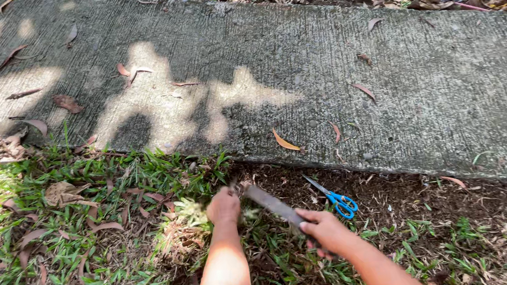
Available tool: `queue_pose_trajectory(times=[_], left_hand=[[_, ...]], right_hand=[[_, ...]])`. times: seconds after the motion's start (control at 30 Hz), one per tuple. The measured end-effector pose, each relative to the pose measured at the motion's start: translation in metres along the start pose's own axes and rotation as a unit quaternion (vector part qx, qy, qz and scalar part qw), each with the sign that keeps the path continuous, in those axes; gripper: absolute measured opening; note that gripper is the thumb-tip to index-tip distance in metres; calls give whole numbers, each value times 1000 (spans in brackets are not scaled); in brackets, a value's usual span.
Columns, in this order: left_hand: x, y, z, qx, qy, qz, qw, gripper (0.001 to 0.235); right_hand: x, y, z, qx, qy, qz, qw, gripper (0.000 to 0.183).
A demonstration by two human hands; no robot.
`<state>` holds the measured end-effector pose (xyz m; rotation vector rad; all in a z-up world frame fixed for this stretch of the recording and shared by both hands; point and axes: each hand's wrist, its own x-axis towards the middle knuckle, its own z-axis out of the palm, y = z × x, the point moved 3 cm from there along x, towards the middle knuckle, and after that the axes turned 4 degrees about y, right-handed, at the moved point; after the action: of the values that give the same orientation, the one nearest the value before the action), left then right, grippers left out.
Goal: The person uses a knife and scissors to remove weeds growing along the edge of a concrete path. They repeatedly cut the grass and pull out the roots by hand.
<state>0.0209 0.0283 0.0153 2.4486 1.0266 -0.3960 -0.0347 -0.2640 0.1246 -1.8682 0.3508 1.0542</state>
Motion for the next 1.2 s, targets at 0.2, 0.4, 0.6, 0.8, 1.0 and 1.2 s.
queue_pose_trajectory(times=[0.2, 0.4, 0.6, 0.8, 1.0, 1.2], left_hand=[[28, -2, -27, 14, 120, 114, 986, 37], [60, 22, 27, 189, 122, 321, 920, 52], [89, 40, 40, 272, 82, 247, 926, 51], [105, 43, 18, 330, 56, 266, 904, 31], [105, 6, -8, 169, 90, 215, 958, 23], [90, -37, -84, 112, 177, 150, 966, 32]], right_hand=[[18, -32, 54, 21, 13, 14, 1000, 55], [25, -30, 66, 26, 4, -32, 999, 55], [38, -80, 55, -33, 76, -30, 996, 58], [23, -94, 28, -109, 75, -14, 991, 57], [16, -74, 66, -92, 24, -7, 995, 56], [25, -72, 63, -57, 83, -24, 995, 56]])
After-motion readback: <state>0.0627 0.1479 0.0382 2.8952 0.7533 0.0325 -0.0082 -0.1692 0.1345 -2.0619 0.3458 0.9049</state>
